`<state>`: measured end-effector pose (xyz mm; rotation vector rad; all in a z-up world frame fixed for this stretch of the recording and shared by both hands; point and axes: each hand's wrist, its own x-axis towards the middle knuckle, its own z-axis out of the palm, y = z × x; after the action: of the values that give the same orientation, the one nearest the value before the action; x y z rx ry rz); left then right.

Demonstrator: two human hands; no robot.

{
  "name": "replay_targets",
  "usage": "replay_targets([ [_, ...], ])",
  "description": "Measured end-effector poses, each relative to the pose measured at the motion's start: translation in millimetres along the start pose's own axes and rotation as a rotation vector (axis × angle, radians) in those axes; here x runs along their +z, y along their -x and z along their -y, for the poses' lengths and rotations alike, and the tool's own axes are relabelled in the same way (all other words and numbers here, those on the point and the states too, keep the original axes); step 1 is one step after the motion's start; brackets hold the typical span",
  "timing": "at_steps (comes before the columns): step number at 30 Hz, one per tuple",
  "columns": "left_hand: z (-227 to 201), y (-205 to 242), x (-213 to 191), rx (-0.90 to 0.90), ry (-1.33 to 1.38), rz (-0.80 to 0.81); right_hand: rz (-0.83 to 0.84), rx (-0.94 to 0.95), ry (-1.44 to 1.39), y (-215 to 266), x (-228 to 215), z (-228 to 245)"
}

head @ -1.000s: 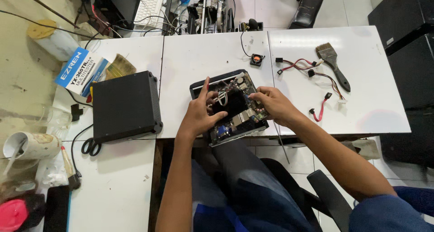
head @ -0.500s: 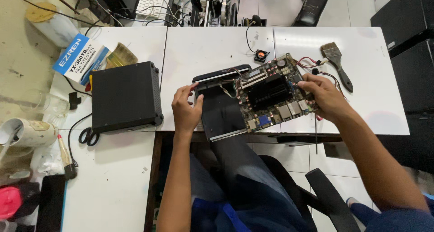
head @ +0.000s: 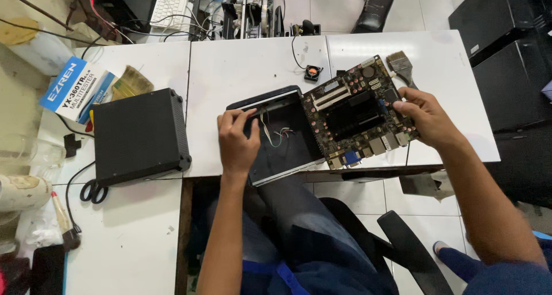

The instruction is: The person uses a screwdriver to remove screws from a computer case and lifts out the motherboard. They then use the screwdriver to manipulate internal components and wires within the case.

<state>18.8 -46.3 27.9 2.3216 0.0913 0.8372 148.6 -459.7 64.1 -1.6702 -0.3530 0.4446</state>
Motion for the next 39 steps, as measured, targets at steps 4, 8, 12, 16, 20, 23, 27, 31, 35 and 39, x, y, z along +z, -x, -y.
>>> replay_targets([
  [4, -26.0, -10.2, 37.1, 0.011, 0.124, 0.001, -0.022, -0.046, 0.088, 2.7, -12.6, 5.7],
  [8, -44.2, -29.3, 77.3, -0.423, 0.499, 0.138, 0.029, -0.142, 0.178, 6.8, -17.2, 15.5],
  [12, -62.5, -54.1, 96.1, -0.812, 0.905, 0.284, 0.056, -0.124, 0.113, 5.7, -20.9, 12.6],
  [16, -46.6, -52.5, 118.6, -0.829, 1.117, 0.226, 0.041, -0.136, 0.096, 2.1, -24.9, 10.0],
  [20, -38.4, -52.6, 113.8, -0.917, 1.254, 0.302, 0.037, -0.101, 0.062, 1.5, -28.7, 2.8],
  [23, -39.1, -54.5, 108.6, -0.941, 1.257, 0.351, 0.043, -0.104, 0.034, 0.0, -28.4, -2.4],
  [27, -42.2, -55.8, 109.4, -0.821, 1.079, 0.304, 0.019, -0.084, 0.079, -1.1, -29.2, -4.1],
  [31, -40.6, -56.0, 107.2, -0.539, 0.598, 0.316, 0.012, -0.067, 0.046, -4.2, -27.2, -11.8],
  [35, -24.1, -50.5, 121.3, -0.211, 0.425, 0.244, -0.054, -0.147, 0.029, -12.6, -25.3, -30.6],
  [39, -27.9, -49.5, 110.1, 0.01, 0.352, 0.258, -0.079, -0.181, 0.016, -12.5, -16.9, -28.8],
])
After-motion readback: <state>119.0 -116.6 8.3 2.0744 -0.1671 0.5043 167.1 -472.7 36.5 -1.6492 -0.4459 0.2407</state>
